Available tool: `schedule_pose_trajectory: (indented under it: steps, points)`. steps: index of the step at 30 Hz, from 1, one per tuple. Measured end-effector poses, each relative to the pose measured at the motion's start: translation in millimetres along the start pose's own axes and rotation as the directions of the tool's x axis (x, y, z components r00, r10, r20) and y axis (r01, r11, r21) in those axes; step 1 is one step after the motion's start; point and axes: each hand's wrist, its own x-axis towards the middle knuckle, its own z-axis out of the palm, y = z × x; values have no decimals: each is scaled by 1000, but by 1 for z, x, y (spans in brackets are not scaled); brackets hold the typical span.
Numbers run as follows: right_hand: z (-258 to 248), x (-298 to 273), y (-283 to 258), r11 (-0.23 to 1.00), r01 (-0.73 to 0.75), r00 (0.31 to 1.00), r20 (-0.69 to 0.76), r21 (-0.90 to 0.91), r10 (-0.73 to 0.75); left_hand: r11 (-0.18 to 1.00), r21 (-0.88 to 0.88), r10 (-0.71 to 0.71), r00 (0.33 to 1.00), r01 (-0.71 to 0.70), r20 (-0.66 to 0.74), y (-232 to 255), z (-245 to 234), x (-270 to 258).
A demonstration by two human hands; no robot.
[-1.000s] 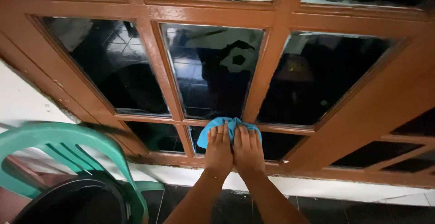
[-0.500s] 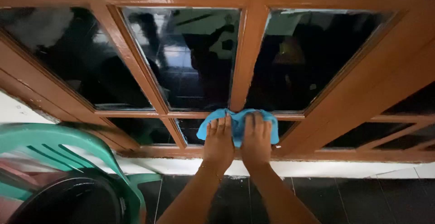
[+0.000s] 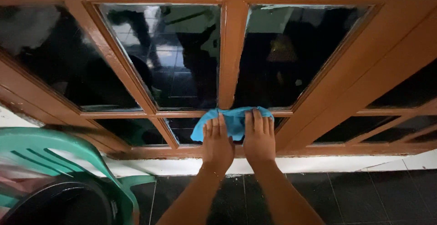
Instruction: Cleaning glass panes of a wooden door using a blue cloth
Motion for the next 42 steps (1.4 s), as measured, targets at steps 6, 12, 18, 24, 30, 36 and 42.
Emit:
schedule_pose_trajectory:
  steps: [6,12,18,24,30,36,42]
  points:
    - [-16,3,17,993,-22,998,-68,-112,14,996,54,64,997,-65,31,28,7,-4]
    - [-14,-7,40,967,-113,991,-100,-229,93,966,151,214,977,-209,-18,51,3,13]
    - [-16,-14,64,948,-172,982,-125,-268,142,941,56,337,940,-334,-60,70,20,19]
    - [-15,-16,63,955,-196,981,-29,-224,194,943,-24,333,942,-332,39,75,29,22]
    - [5,-24,64,939,-203,978,-13,-277,207,930,-19,368,928,-368,47,66,58,25]
    - [-8,-11,61,955,-248,969,-44,-164,244,938,-106,343,925,-330,161,68,49,34]
    - [-39,6,89,966,-231,968,-128,-112,216,932,-93,362,896,-350,259,96,24,51]
